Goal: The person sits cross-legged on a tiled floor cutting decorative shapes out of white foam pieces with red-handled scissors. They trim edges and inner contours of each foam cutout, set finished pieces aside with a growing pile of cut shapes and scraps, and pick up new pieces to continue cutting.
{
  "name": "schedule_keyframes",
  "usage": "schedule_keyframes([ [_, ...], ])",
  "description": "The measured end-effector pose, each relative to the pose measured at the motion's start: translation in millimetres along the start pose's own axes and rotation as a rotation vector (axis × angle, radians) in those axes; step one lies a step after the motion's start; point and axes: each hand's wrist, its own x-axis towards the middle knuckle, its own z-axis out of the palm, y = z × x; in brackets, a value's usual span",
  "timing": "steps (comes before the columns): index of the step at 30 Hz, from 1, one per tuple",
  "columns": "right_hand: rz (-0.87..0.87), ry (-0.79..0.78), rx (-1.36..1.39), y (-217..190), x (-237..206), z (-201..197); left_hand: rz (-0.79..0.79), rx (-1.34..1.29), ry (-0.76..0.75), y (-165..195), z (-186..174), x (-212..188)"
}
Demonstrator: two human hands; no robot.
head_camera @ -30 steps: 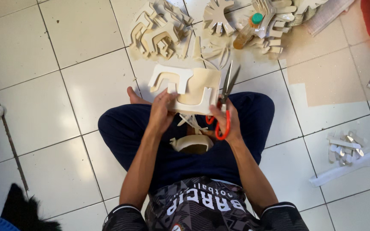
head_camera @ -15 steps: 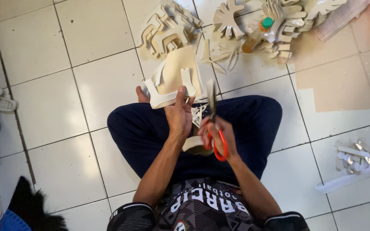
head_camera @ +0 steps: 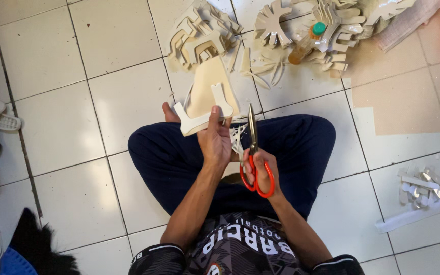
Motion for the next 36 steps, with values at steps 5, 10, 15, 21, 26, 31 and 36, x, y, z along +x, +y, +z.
schedule_keyframes([
  [5,-0.103,-0.107,-0.312,-20.1,10.9,9.7,0.055,0.073,-0.106,-2.6,-5.1,-7.8],
  [10,-0.106,-0.096,-0.269,-32.3,20.8,17.6,0.058,0.143,-0.169,-16.4,-23.5,-25.2],
  [15,-0.072,-0.058,-0.200,-31.6,17.5,12.0,0.027,0.205,-0.178,-11.1,-21.6,-32.2],
  [21,-0.109,0.009,-0.187,-17.1,11.7,9.3,-0.049,0.272,-0.129,7.6,0.1,-39.8],
  [26,-0.078,0.020,-0.173,-16.2,10.0,9.2,-0.122,0.259,-0.100,23.1,3.6,-28.8],
  [31,-0.152,-0.137,-0.231,-23.3,9.2,14.2,-0.147,0.189,-0.066,29.7,-0.2,-15.4],
  [36,-0.195,0.015,-0.231,-21.9,25.3,13.5,-0.242,0.199,-0.145,10.3,-8.9,-39.3],
])
